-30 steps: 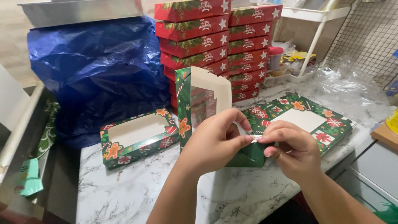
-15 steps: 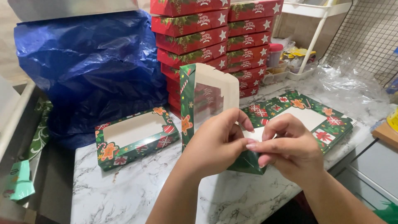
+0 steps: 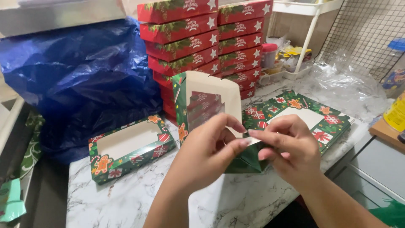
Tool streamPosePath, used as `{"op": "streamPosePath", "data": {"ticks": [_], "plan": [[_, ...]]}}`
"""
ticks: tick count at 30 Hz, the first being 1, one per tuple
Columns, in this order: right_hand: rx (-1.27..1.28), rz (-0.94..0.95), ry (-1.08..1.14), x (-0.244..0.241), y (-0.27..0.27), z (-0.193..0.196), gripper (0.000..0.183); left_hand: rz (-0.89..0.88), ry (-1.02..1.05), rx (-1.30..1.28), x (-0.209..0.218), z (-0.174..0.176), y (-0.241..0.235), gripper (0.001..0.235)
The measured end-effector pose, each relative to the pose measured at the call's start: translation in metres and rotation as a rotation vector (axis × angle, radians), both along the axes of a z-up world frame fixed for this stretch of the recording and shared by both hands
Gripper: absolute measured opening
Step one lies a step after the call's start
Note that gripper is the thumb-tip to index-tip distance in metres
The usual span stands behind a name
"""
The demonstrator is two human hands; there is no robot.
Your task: The person assembles flat Christmas-themed cardboard boxes by folding along pre-scored lines and tucking tabs to form rectangular containers. They handle multiple boxes one at a time, stacking completed boxes on the counter.
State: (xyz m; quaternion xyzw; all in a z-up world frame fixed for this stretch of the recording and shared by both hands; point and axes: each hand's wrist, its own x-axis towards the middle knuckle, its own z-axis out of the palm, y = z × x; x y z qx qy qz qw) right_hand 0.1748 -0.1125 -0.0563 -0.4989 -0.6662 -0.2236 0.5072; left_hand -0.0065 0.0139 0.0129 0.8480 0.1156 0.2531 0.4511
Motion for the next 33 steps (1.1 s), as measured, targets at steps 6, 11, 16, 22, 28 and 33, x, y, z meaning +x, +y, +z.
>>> {"op": "streamPosePath", "data": {"ticks": [6,11,16,22,28,33], "plan": [[0.010,-0.052,0.188,-0.005,0.007,-0.009,0.036,0.036,0.196,0.380,0.001,-0.007,-0.003,0.048],[0.247,-0.075,0.267,0.020,0.002,-0.012,0.036,-0.277,-0.180,0.160,-0.023,0.005,0.014,0.032],[0.322,-0.108,0.646,0.063,-0.023,-0.009,0.046,-0.200,-0.578,-0.260,-0.039,-0.014,0.044,0.027],[0.153,-0.038,0.840,0.055,-0.028,-0.004,0.065,-0.113,-0.793,0.054,-0.009,-0.036,0.050,0.031],[0.269,0.522,0.972,0.038,-0.026,0.022,0.105,-0.302,-0.558,0.603,0.026,-0.038,0.001,0.025],[0.311,0.105,1.251,0.024,-0.023,0.045,0.097,-0.432,-0.363,0.789,0.060,-0.084,0.004,0.026]]}}
